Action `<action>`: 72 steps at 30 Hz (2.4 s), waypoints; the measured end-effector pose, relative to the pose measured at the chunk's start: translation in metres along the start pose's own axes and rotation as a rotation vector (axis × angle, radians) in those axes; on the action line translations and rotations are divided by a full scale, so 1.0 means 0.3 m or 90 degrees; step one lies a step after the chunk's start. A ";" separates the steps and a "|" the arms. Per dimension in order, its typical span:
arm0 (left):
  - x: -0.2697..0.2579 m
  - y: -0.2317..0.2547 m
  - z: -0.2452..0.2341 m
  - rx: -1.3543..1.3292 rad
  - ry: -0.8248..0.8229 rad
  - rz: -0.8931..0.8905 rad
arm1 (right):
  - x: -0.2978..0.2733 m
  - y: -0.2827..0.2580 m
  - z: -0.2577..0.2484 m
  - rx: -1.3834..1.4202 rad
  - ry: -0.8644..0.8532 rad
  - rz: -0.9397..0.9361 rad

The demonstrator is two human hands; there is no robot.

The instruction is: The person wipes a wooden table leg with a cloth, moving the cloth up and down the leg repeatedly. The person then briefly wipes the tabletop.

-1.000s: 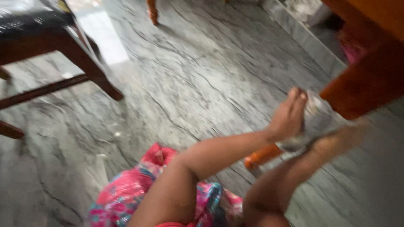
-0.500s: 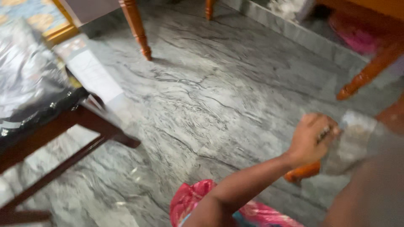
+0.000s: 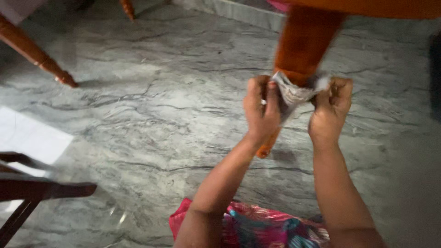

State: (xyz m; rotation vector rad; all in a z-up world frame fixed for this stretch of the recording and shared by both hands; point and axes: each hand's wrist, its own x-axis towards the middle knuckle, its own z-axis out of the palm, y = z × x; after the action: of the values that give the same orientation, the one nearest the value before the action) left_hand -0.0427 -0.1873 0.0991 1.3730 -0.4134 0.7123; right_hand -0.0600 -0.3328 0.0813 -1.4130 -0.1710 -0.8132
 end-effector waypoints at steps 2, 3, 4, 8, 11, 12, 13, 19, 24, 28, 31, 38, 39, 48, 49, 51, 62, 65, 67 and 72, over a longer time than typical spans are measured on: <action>-0.010 0.056 0.015 -0.003 0.015 0.102 | 0.058 -0.083 -0.018 0.059 -0.029 -0.144; -0.010 0.080 0.022 -0.010 0.023 0.141 | 0.099 -0.109 -0.009 0.065 -0.019 -0.223; -0.014 0.108 0.025 0.017 0.033 0.193 | 0.144 -0.135 -0.002 0.071 -0.021 -0.302; 0.059 0.218 0.018 0.155 -0.023 0.322 | 0.216 -0.218 0.054 -0.005 -0.042 -0.307; 0.089 0.310 0.027 0.349 -0.055 0.358 | 0.173 -0.254 0.027 -0.127 -0.164 -0.355; 0.100 0.318 0.036 0.352 -0.084 0.348 | 0.164 -0.250 0.001 -0.067 -0.206 -0.286; 0.112 0.314 0.048 0.355 -0.113 0.337 | 0.153 -0.233 -0.024 -0.009 -0.240 -0.214; 0.067 0.254 0.089 0.466 -0.270 0.290 | 0.163 -0.030 -0.214 0.170 -0.321 0.060; 0.048 0.286 0.089 0.418 -0.436 0.192 | 0.178 -0.031 -0.247 -0.085 -0.206 -0.091; 0.078 0.348 0.039 0.581 -0.430 0.199 | 0.168 -0.103 -0.245 -0.192 -0.126 -0.112; 0.090 0.408 -0.019 0.597 -0.309 0.229 | 0.150 -0.198 -0.207 0.008 -0.102 -0.093; 0.100 0.351 -0.052 0.343 -0.091 0.277 | 0.237 -0.325 0.064 -0.270 0.004 -0.381; 0.102 0.330 -0.059 0.306 -0.105 0.283 | 0.259 -0.321 0.124 -0.312 0.003 -0.400; 0.107 0.225 -0.042 0.190 -0.173 0.208 | 0.299 -0.280 0.288 -0.384 0.008 -0.454; 0.103 0.226 -0.039 0.214 -0.163 0.223 | 0.299 -0.275 0.284 -0.370 0.014 -0.447; 0.099 0.230 -0.037 0.238 -0.151 0.209 | 0.290 -0.265 0.282 -0.375 0.031 -0.496; 0.121 0.182 -0.044 0.287 -0.199 -0.166 | 0.102 -0.092 0.225 -0.331 0.052 -0.330; 0.109 0.126 -0.026 0.646 -0.325 -0.072 | -0.006 0.039 0.194 -0.252 0.037 -0.183; 0.076 0.081 -0.011 0.569 -0.278 0.048 | -0.085 0.128 0.168 -0.260 0.045 -0.036; 0.039 0.022 0.059 0.094 -0.194 -0.037 | -0.135 0.266 0.115 -0.196 -0.015 -0.018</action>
State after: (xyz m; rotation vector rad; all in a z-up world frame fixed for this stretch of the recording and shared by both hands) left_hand -0.0363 -0.2017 0.1147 1.6343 -0.5667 0.4936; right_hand -0.0302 -0.2897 0.0012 -1.7123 -0.0867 -0.8734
